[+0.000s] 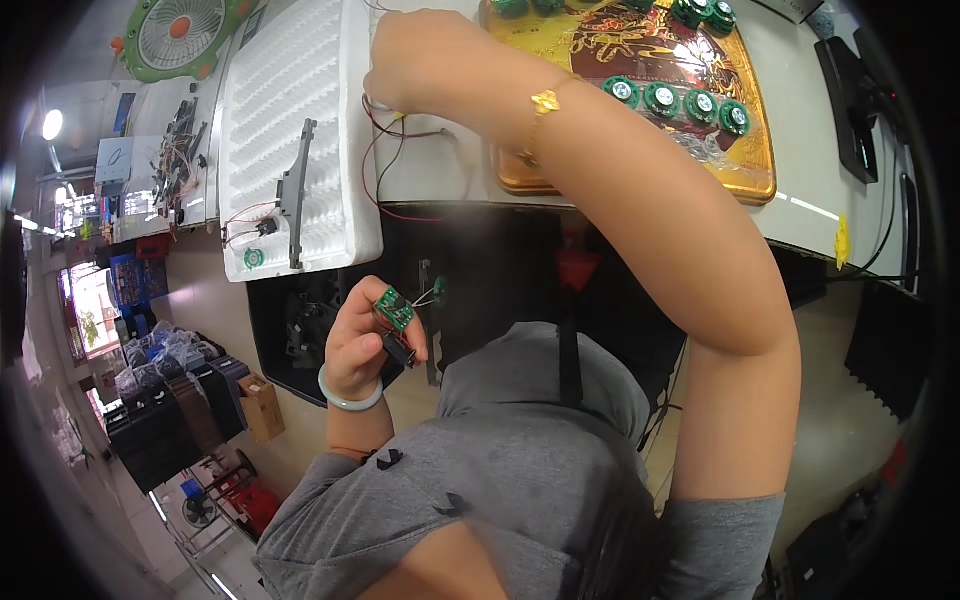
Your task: Soldering wires from small speakers onto circuit boards.
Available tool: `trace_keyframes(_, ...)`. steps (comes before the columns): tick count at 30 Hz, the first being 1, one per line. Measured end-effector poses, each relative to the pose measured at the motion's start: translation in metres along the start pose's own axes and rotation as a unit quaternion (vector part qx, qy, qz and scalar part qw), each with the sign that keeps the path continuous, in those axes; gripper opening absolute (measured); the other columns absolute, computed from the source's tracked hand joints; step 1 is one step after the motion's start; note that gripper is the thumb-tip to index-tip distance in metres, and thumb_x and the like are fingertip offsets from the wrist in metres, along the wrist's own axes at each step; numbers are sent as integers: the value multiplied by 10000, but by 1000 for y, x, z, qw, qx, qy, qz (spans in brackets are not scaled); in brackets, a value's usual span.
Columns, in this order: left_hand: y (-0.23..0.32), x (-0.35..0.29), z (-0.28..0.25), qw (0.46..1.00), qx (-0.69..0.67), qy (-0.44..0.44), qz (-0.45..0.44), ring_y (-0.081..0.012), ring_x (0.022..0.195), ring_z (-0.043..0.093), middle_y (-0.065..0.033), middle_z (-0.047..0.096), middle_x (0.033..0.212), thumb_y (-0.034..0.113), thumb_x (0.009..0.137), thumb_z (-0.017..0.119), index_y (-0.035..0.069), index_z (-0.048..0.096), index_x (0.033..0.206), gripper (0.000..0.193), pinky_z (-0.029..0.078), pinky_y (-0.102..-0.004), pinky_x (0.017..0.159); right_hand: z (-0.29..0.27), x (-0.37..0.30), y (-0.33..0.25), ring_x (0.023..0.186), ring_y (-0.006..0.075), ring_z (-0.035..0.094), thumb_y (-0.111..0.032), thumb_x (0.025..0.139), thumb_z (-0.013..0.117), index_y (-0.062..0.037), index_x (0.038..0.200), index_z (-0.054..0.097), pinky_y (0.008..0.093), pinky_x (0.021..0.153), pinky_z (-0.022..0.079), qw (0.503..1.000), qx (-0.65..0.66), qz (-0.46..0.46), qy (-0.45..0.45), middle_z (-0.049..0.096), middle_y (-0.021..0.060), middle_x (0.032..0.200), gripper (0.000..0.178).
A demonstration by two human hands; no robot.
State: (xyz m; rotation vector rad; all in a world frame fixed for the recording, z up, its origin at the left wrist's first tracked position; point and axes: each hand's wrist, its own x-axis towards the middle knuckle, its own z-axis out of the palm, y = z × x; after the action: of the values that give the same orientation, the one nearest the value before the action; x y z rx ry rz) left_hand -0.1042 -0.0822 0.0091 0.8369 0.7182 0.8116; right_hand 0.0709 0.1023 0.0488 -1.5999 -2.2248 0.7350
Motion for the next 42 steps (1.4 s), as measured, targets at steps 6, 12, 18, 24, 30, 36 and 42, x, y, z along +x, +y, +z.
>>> trace_keyframes(6, 10, -7, 4, 989, 133, -12, 58, -162, 747, 522, -89, 504, 874, 118, 749, 618, -23, 484, 948, 278, 430, -265, 656, 7, -38, 8, 902, 285, 529, -136, 761, 498, 10, 1013, 508, 336, 782, 409, 932, -13, -229, 280, 550, 188, 951, 291)
trace_keyframes(12, 42, 44, 46, 910, 341, -223, 78, -243, 798, 501, -127, 494, 879, 174, 793, 534, 2, 532, 980, 253, 400, -299, 725, -18, -151, 31, 855, 179, 520, -244, 786, 505, -3, 1148, 454, 282, 787, 396, 867, 474, -70, -138, 559, 96, 928, 438)
trace_keyframes(18, 34, 68, 99, 889, 383, -235, 87, -282, 831, 503, -142, 500, 897, -17, 701, 487, 8, 508, 1013, 314, 404, -345, 752, -15, -203, 60, 869, 275, 571, -212, 735, 618, -27, 1204, 367, 332, 757, 440, 882, 444, -129, -95, 567, 153, 966, 564)
trace_keyframes(24, 7, 85, 147, 898, 380, -201, 98, -128, 753, 442, -69, 444, 880, -122, 663, 460, 21, 470, 1031, 396, 372, -218, 668, -19, -260, 81, 585, 184, 516, -182, 766, 595, 4, 858, 475, 270, 544, 424, 897, 438, -64, -11, 535, 99, 737, 240)
trace_keyframes(30, -9, 91, 194, 850, 391, -266, 231, -259, 903, 461, -161, 435, 1042, 22, 645, 604, 29, 481, 1067, 440, 411, -305, 737, -77, -325, 93, 891, 233, 484, -132, 796, 531, -38, 761, 514, 330, 780, 384, 811, 537, -53, 228, 498, 116, 877, 102)
trace_keyframes(36, -15, 93, 171, 866, 362, -254, 234, -222, 801, 527, -124, 534, 895, 2, 620, 594, 37, 574, 892, 275, 435, -281, 675, -208, -387, 169, 972, 289, 526, -178, 881, 417, 1, 847, 504, 371, 843, 448, 635, 489, -50, 596, 524, 220, 1013, 202)
trace_keyframes(42, -10, 90, 133, 912, 343, -209, 88, -216, 753, 557, -115, 570, 809, 35, 671, 572, 14, 584, 840, 170, 443, -284, 681, -396, -447, 381, 856, 224, 562, -167, 855, 490, 41, 977, 535, 316, 699, 458, 607, 265, 7, 749, 552, 126, 980, 245)
